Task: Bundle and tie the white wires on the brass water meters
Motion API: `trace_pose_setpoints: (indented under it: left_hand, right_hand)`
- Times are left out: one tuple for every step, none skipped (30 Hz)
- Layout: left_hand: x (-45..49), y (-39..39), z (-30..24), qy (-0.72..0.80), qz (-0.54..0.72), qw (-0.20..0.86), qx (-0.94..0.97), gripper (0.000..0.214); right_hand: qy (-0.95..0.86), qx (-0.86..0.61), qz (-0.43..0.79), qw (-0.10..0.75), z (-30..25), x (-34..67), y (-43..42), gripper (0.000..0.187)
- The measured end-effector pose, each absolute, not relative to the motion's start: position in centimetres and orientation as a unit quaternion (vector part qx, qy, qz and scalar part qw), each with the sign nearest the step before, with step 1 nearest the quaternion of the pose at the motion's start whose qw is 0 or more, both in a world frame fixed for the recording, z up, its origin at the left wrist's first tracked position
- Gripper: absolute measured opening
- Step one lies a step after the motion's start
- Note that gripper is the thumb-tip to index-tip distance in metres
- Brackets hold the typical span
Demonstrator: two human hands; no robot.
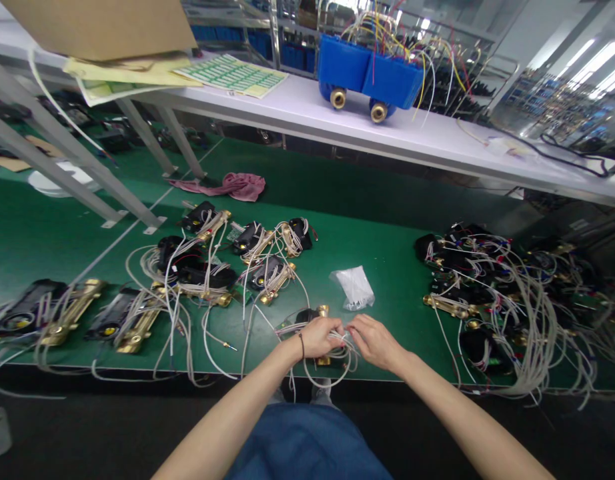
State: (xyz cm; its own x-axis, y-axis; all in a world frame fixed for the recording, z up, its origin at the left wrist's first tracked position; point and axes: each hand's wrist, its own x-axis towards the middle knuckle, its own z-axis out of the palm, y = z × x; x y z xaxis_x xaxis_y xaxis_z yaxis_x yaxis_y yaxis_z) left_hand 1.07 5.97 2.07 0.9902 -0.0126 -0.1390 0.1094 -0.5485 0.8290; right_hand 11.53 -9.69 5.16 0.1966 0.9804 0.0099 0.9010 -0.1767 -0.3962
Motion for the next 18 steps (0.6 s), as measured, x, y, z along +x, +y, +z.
trace_pose_setpoints:
  left_hand:
    - [1.0,6.2,2.1,0.028,-0.066,0.479,0.875,0.014]
    - [1.0,6.4,2.1,0.025,-0.067,0.485,0.872,0.014]
    - [1.0,6.5,2.1,0.022,-0.068,0.488,0.87,0.014]
    - [1.0,6.6,2.1,0.019,-0.069,0.488,0.87,0.014]
    - [1.0,6.6,2.1,0.017,-0.069,0.486,0.871,0.015]
    - [1.0,6.5,2.1,0.017,-0.069,0.48,0.874,0.015]
    - [1.0,6.4,2.1,0.018,-0.065,0.472,0.879,0.014]
    - [1.0,6.3,2.1,0.019,-0.058,0.463,0.884,0.014]
    - [1.0,6.2,2.1,0.021,-0.05,0.453,0.89,0.013]
    - [1.0,6.1,2.1,0.022,-0.042,0.444,0.895,0.012]
    - [1.0,6.0,2.2,0.023,-0.036,0.437,0.899,0.011]
    - [0.9,6.1,2.2,0.024,-0.033,0.433,0.901,0.011]
    - [0.9,6.2,2.2,0.026,-0.034,0.433,0.9,0.011]
    - [0.9,6.3,2.3,0.028,-0.037,0.436,0.899,0.012]
    - [0.8,6.4,2.4,0.031,-0.042,0.442,0.896,0.013]
    - [0.8,6.6,2.4,0.032,-0.047,0.447,0.893,0.015]
    - [0.8,6.7,2.5,0.032,-0.052,0.451,0.89,0.016]
    - [0.8,6.7,2.5,0.029,-0.057,0.454,0.889,0.016]
  right_hand:
    - [-0.642,-0.742,0.11,0.159,5.3,11.6,-9.9,0.018]
    - [-0.661,-0.729,0.096,0.154,5.4,11.7,-10.2,0.019]
    - [-0.675,-0.718,0.084,0.144,5.4,11.8,-10.3,0.019]
    - [-0.684,-0.713,0.078,0.134,5.3,11.9,-10.4,0.019]
    - [-0.685,-0.713,0.078,0.128,5.1,11.9,-10.3,0.02]
    - [-0.677,-0.719,0.088,0.13,4.8,11.8,-10.2,0.021]
    - [-0.654,-0.734,0.109,0.145,4.6,11.7,-9.9,0.022]
    - [-0.612,-0.757,0.149,0.173,4.3,11.5,-9.6,0.023]
    - [-0.556,-0.779,0.203,0.209,4.1,11.3,-9.2,0.026]
    - [-0.496,-0.792,0.261,0.243,4.0,11.0,-8.8,0.029]
    - [-0.442,-0.795,0.314,0.27,3.9,10.7,-8.5,0.033]
    - [-0.404,-0.79,0.36,0.289,3.9,10.5,-8.3,0.037]
    - [-0.384,-0.78,0.392,0.3,4.1,10.3,-8.3,0.04]
    - [-0.388,-0.772,0.402,0.303,4.3,10.2,-8.4,0.042]
    - [-0.409,-0.77,0.386,0.3,4.6,10.2,-8.7,0.042]
    - [-0.437,-0.772,0.356,0.293,5.0,10.2,-9.0,0.039]
    - [-0.477,-0.774,0.311,0.277,5.4,10.4,-9.4,0.033]
    - [-0.522,-0.772,0.259,0.252,5.7,10.6,-9.8,0.028]
